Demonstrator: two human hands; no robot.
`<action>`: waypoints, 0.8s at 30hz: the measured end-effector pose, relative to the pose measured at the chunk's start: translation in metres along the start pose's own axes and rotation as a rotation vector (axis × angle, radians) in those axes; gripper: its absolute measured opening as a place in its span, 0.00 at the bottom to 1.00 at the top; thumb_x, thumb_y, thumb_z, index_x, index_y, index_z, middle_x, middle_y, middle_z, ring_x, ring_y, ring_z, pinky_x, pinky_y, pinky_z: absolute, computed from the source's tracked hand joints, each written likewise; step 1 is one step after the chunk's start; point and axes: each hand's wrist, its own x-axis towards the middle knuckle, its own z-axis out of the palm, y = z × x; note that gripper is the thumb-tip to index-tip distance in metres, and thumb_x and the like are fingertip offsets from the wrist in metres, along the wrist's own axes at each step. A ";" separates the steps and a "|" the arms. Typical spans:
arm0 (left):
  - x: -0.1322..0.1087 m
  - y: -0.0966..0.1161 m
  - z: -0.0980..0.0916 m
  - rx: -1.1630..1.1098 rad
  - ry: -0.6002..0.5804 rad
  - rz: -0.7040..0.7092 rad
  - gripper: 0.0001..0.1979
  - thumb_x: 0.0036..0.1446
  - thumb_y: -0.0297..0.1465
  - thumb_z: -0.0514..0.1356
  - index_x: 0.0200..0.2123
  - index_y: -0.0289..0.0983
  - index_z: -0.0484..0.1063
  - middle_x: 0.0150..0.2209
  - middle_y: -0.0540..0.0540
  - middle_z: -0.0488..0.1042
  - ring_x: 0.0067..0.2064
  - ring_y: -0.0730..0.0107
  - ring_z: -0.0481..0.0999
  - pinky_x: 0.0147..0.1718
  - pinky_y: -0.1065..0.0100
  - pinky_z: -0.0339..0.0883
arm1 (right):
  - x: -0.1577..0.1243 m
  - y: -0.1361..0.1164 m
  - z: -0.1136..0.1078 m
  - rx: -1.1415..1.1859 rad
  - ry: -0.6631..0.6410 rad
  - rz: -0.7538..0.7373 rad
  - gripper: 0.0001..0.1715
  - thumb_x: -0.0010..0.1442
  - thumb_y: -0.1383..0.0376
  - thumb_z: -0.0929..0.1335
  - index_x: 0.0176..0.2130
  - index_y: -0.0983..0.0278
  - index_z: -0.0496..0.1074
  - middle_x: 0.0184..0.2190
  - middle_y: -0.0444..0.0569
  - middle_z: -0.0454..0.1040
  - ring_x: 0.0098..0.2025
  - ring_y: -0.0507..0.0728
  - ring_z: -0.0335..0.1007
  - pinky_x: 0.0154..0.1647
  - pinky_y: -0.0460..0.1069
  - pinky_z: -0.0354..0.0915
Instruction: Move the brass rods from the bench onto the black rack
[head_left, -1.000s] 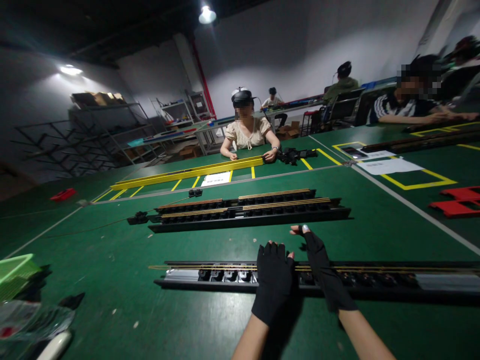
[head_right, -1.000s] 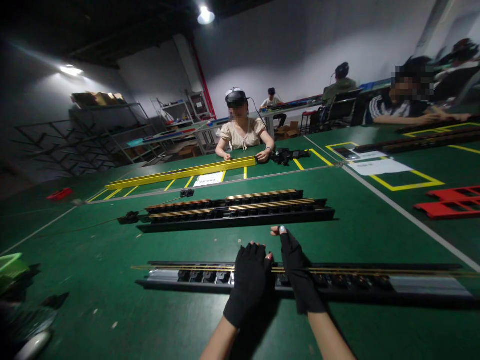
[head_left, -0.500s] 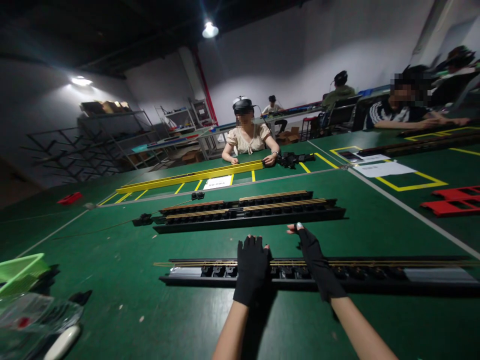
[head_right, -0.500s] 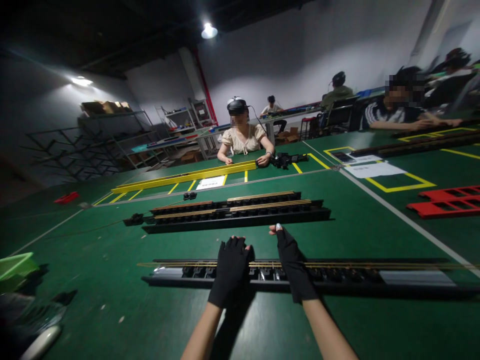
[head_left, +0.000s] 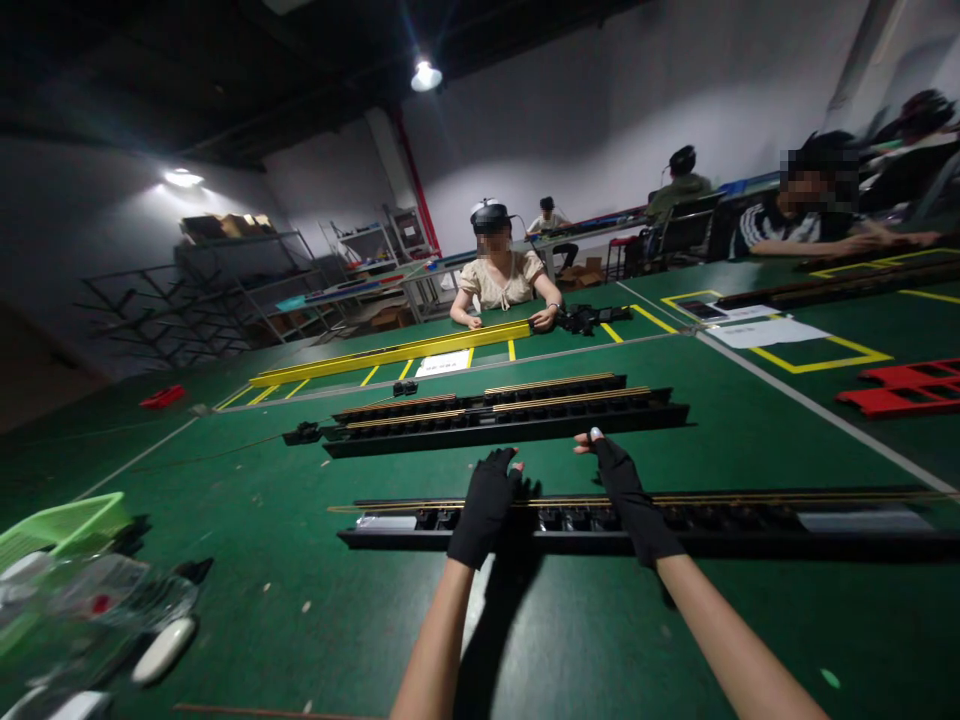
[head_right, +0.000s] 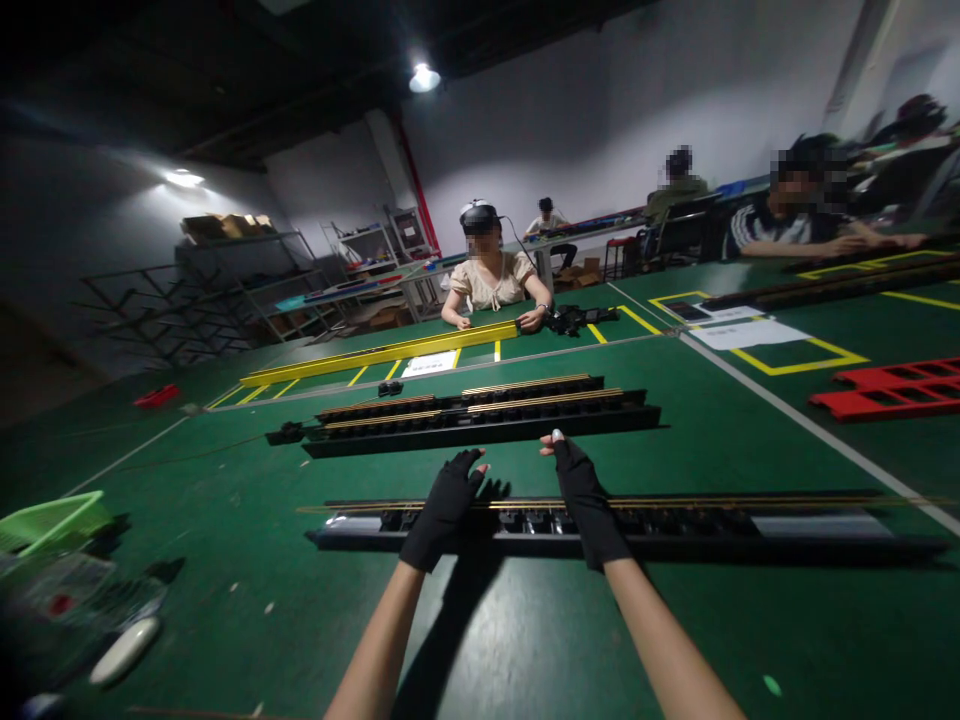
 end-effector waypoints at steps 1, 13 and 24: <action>-0.001 -0.008 -0.003 0.021 0.011 -0.025 0.19 0.69 0.34 0.50 0.59 0.37 0.68 0.58 0.39 0.73 0.60 0.59 0.70 0.61 0.52 0.61 | -0.001 0.000 -0.001 0.000 -0.002 0.002 0.40 0.47 0.28 0.65 0.31 0.60 0.76 0.30 0.50 0.80 0.35 0.61 0.76 0.42 0.58 0.70; -0.005 -0.051 0.001 0.062 -0.126 -0.030 0.18 0.70 0.34 0.48 0.58 0.42 0.69 0.59 0.42 0.73 0.56 0.66 0.74 0.54 0.64 0.67 | -0.004 0.001 -0.005 -0.037 -0.028 0.054 0.41 0.48 0.29 0.65 0.34 0.62 0.76 0.32 0.52 0.81 0.35 0.63 0.76 0.32 0.55 0.67; -0.020 -0.087 -0.014 0.157 -0.129 -0.124 0.16 0.68 0.30 0.50 0.52 0.38 0.74 0.61 0.37 0.70 0.59 0.57 0.71 0.58 0.59 0.63 | -0.001 -0.004 -0.002 -0.020 -0.027 0.034 0.38 0.48 0.30 0.66 0.31 0.60 0.77 0.29 0.51 0.80 0.35 0.63 0.75 0.41 0.59 0.69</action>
